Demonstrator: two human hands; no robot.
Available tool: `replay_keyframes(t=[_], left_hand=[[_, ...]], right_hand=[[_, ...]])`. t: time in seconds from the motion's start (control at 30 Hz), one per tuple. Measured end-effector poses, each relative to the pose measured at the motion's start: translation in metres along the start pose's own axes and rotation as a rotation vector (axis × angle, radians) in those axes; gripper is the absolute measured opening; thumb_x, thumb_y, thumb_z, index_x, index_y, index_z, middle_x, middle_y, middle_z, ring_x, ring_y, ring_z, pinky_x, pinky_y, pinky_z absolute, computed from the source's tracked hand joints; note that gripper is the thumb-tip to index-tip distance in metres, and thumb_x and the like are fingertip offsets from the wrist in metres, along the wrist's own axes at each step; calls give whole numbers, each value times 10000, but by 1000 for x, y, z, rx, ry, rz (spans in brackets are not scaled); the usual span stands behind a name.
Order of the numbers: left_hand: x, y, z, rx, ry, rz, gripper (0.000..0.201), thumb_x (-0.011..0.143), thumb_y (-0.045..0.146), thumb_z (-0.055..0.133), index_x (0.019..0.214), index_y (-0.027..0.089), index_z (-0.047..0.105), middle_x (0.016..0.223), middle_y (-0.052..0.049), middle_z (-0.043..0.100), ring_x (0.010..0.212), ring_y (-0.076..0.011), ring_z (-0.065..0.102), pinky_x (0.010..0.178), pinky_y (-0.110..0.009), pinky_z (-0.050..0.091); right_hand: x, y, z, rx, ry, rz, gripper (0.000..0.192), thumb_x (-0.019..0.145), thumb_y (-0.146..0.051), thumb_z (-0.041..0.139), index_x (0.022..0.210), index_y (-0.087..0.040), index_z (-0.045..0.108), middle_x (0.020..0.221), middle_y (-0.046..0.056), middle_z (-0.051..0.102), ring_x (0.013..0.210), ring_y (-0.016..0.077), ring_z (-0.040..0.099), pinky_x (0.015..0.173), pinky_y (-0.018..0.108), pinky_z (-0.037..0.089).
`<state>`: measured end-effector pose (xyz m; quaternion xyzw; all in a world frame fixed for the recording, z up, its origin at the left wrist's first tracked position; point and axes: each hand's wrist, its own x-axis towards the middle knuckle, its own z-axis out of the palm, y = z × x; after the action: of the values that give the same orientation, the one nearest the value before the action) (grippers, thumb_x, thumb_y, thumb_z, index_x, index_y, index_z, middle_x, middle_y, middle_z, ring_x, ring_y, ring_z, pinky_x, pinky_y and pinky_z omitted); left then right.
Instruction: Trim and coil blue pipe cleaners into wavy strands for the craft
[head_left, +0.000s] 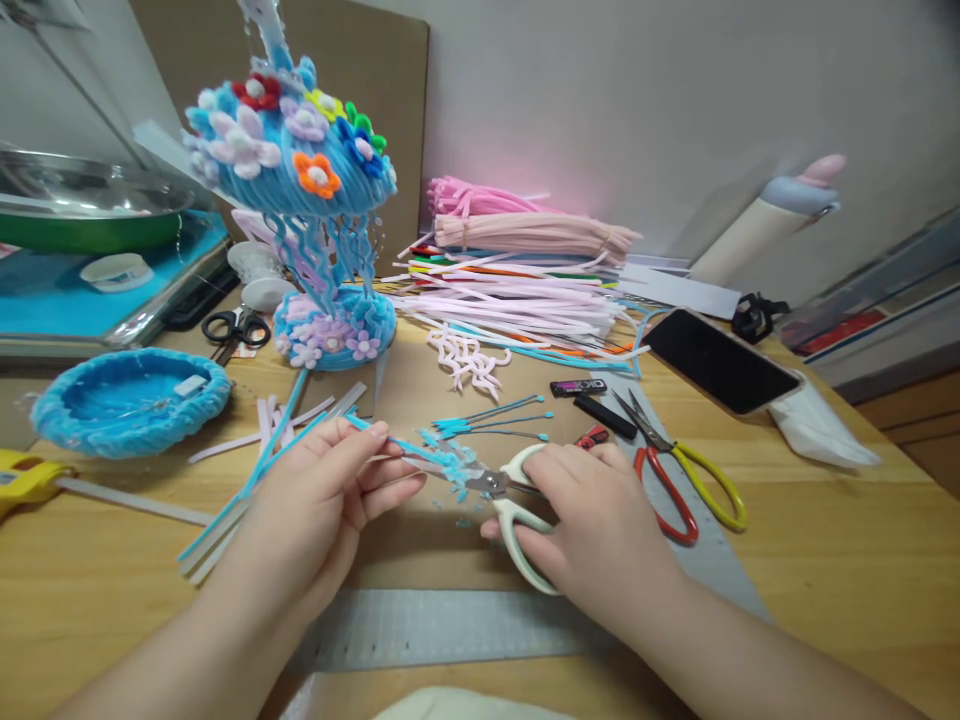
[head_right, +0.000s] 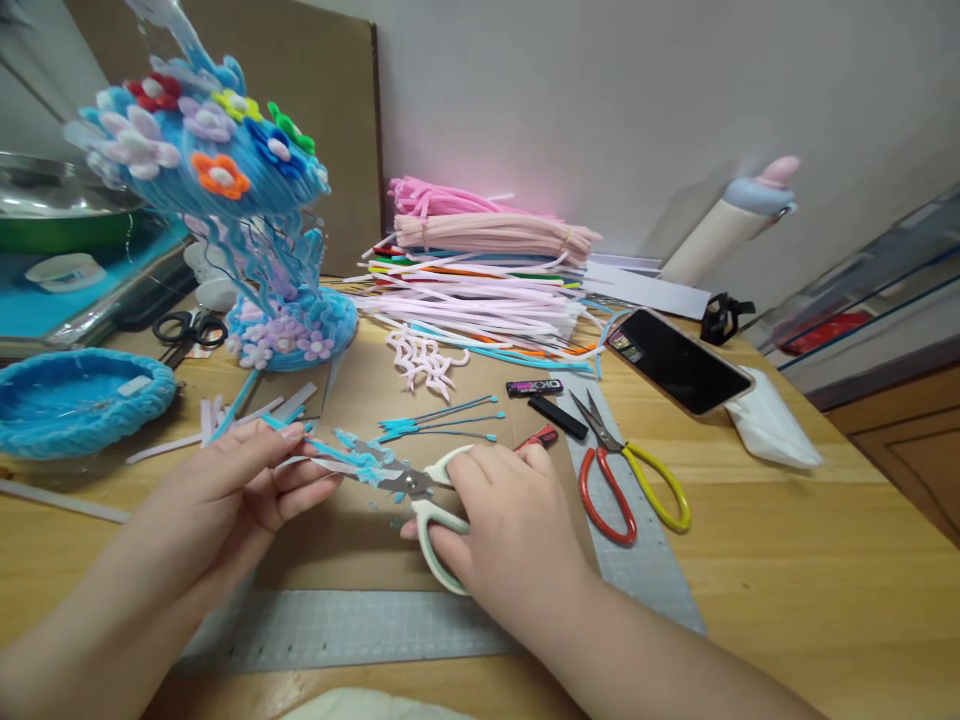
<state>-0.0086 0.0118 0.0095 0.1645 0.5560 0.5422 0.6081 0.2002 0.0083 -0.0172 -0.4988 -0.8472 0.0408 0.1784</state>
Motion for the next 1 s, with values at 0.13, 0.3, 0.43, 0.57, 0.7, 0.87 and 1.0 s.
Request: replay_keyframes(t=[0.13,0.3,0.43,0.57,0.7,0.87,1.0], left_hand=[[1,1,-1,-22,3,-32,154,797,71,569,663,145,558,570,0,670,544,-145,695,508,-218,586],[1,2,-3,-3,-22,-23,152,800,85,573,662,147,557,604,-22,687,584,-151,700,532,-227,589],[1,2,-4,-1,-51,15,131,803,104,577,678,143,583,620,-9,675,578,-127,675,534,-227,586],[2,4,-4,52,-94,27,64,791,145,616,728,146,602,644,-10,677,616,-130,675,558,-221,583],[2,3,-5,113,-110,128,136,740,237,704,741,139,609,664,-29,700,644,-134,681,611,-203,574],[-2,1,-4,118,-91,152,197,683,266,755,735,146,608,626,-5,699,634,-138,692,607,-188,564],[-4,0,-1,128,-87,128,191,685,259,748,713,144,598,605,-16,701,616,-138,691,606,-194,562]], right_hand=[[-1,-1,0,35,14,-12,399,731,-552,664,673,-192,504,660,-16,586,630,162,502,643,309,217],[-1,-2,0,90,20,-28,396,745,-537,660,654,-187,501,633,-29,582,599,140,490,640,299,213],[-1,-1,1,114,-6,-33,402,763,-529,647,629,-185,488,618,-33,579,595,135,490,641,296,212],[-1,0,1,126,-36,-22,410,740,-540,668,628,-185,496,614,-39,579,595,135,491,633,296,204],[0,-2,-1,128,-103,21,374,771,-538,634,675,-195,522,658,-29,598,638,155,502,642,303,207],[2,-7,-3,106,-164,64,384,701,-542,689,780,-204,525,751,-3,597,695,190,485,647,301,218],[2,-9,-3,111,-174,60,358,717,-512,681,799,-204,518,756,0,581,692,190,475,641,299,220]])
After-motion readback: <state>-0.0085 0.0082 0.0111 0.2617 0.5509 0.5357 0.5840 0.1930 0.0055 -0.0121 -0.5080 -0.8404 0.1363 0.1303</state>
